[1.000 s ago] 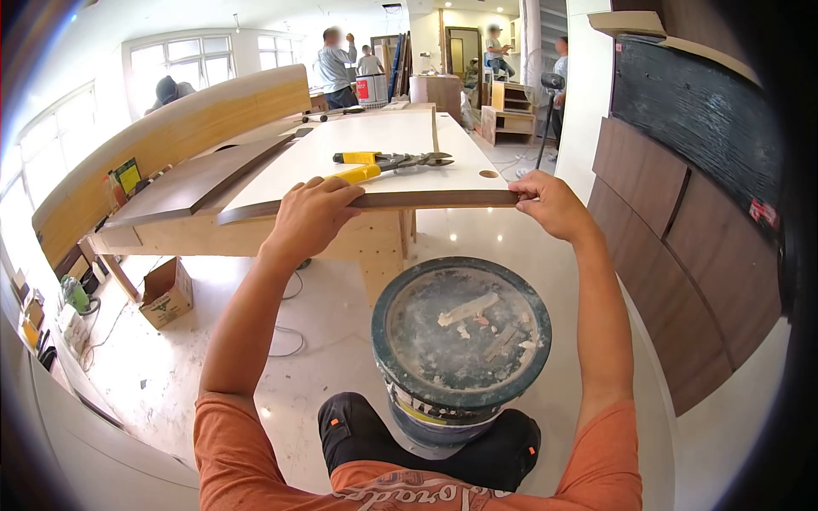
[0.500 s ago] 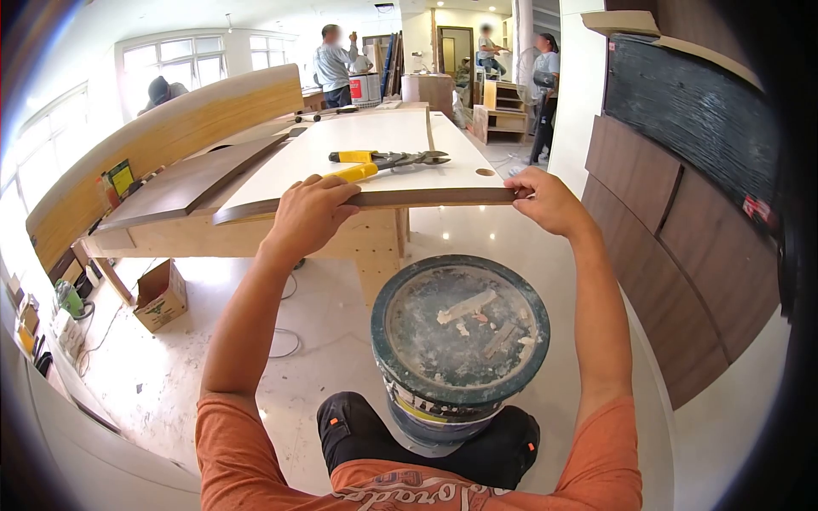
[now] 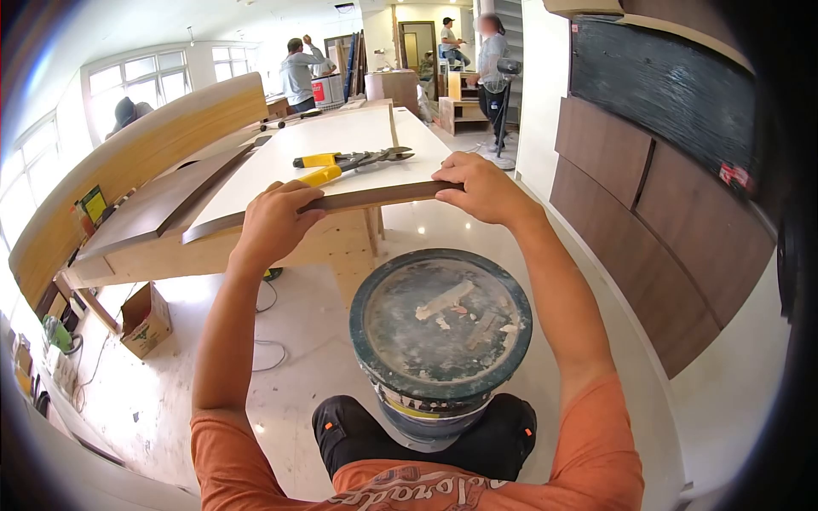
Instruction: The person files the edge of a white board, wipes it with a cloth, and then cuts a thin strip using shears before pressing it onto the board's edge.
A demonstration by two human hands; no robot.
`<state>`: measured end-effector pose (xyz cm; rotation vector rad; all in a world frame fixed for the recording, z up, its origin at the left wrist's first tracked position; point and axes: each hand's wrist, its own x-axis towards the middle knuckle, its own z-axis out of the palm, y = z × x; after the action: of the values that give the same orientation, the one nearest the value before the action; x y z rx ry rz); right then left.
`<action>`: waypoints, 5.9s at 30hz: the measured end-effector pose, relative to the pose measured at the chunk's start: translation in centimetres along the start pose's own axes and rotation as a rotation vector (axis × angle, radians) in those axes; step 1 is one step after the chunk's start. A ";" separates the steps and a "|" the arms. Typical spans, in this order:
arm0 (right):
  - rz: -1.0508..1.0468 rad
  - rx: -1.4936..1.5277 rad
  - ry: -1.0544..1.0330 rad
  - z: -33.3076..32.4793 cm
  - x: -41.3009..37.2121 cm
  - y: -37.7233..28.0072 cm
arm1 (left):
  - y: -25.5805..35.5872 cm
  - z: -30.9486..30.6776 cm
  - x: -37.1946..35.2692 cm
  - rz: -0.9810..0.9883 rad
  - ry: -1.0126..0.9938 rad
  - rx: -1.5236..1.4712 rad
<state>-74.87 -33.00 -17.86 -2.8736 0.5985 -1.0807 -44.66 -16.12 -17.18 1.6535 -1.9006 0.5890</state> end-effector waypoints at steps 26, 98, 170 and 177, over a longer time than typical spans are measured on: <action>-0.313 -0.091 0.072 7.3 6.4 -7.2 | -4.6 -1.8 -1.9 0.080 0.006 0.003; -0.298 -0.080 0.056 14.1 13.6 -17.4 | -21.9 -8.4 -12.0 -0.464 0.018 -0.616; -0.287 -0.158 0.190 17.8 15.2 -20.7 | -19.7 -3.4 -11.3 -0.397 0.455 -0.373; -0.305 -0.161 0.217 17.9 15.0 -20.1 | -17.5 -3.8 -11.1 -0.137 0.419 0.046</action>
<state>-46.21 -21.89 -19.11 -3.0829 0.2641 -1.4620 -25.82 -7.97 -22.09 1.5282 -1.4713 0.8514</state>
